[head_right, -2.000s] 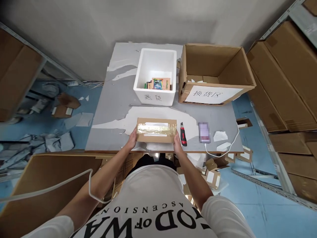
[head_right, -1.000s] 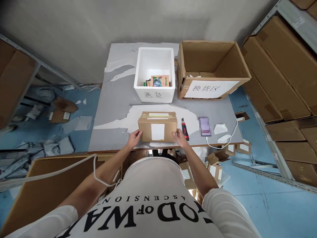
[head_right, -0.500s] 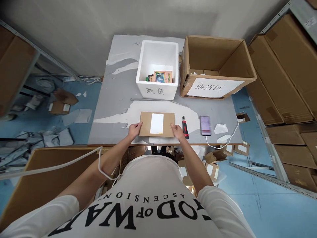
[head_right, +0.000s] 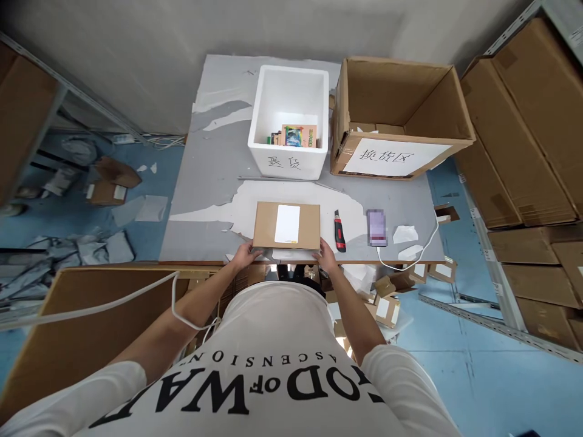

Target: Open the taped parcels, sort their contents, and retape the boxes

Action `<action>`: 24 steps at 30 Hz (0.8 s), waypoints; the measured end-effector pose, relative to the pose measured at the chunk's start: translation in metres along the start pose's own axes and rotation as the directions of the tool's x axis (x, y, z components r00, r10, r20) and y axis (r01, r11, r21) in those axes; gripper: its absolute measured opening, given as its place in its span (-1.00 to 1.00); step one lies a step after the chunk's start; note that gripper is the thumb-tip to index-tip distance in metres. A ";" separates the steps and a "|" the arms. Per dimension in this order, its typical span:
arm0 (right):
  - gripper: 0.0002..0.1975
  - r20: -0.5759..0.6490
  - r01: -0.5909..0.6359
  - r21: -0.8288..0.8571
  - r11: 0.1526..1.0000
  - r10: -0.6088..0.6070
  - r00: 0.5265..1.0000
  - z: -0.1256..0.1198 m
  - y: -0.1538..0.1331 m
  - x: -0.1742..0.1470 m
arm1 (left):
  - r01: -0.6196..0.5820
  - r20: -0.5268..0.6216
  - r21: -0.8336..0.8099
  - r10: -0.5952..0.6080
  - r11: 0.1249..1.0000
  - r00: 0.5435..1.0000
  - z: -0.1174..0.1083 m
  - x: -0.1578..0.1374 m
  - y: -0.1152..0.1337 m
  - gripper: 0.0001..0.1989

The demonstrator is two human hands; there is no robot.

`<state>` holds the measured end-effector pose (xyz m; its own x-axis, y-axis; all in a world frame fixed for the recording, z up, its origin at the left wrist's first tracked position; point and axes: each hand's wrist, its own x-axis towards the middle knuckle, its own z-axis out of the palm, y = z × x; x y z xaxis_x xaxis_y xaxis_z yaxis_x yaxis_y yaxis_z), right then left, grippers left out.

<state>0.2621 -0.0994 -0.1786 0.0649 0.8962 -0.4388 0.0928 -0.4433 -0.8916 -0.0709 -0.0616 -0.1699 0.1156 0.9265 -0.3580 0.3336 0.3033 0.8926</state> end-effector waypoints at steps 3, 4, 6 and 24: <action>-0.42 0.004 0.022 -0.020 1.000 -0.022 1.000 0.010 -0.004 0.000 | 0.012 -0.024 0.016 -0.012 1.000 1.000 0.010 0.001 -0.004 -0.46; -0.43 0.005 0.033 -0.023 0.999 -0.033 0.999 0.012 -0.006 0.000 | 0.006 -0.026 0.015 -0.006 1.000 1.000 0.012 0.001 -0.004 -0.46; -0.45 0.017 0.072 -0.024 0.997 -0.071 0.997 0.011 -0.014 -0.002 | -0.018 -0.023 0.011 0.018 1.000 1.000 0.012 0.000 0.000 -0.46; -0.49 -0.154 -0.083 -0.459 0.885 0.013 0.988 -0.013 -0.104 0.013 | 0.066 -0.235 0.421 0.039 0.904 0.971 -0.003 0.010 0.106 -0.44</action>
<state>0.2663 -0.0414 -0.0899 0.2181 0.8769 -0.4283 0.5326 -0.4747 -0.7007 -0.0370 -0.0198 -0.0775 -0.0945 0.9639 -0.2489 0.7037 0.2416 0.6682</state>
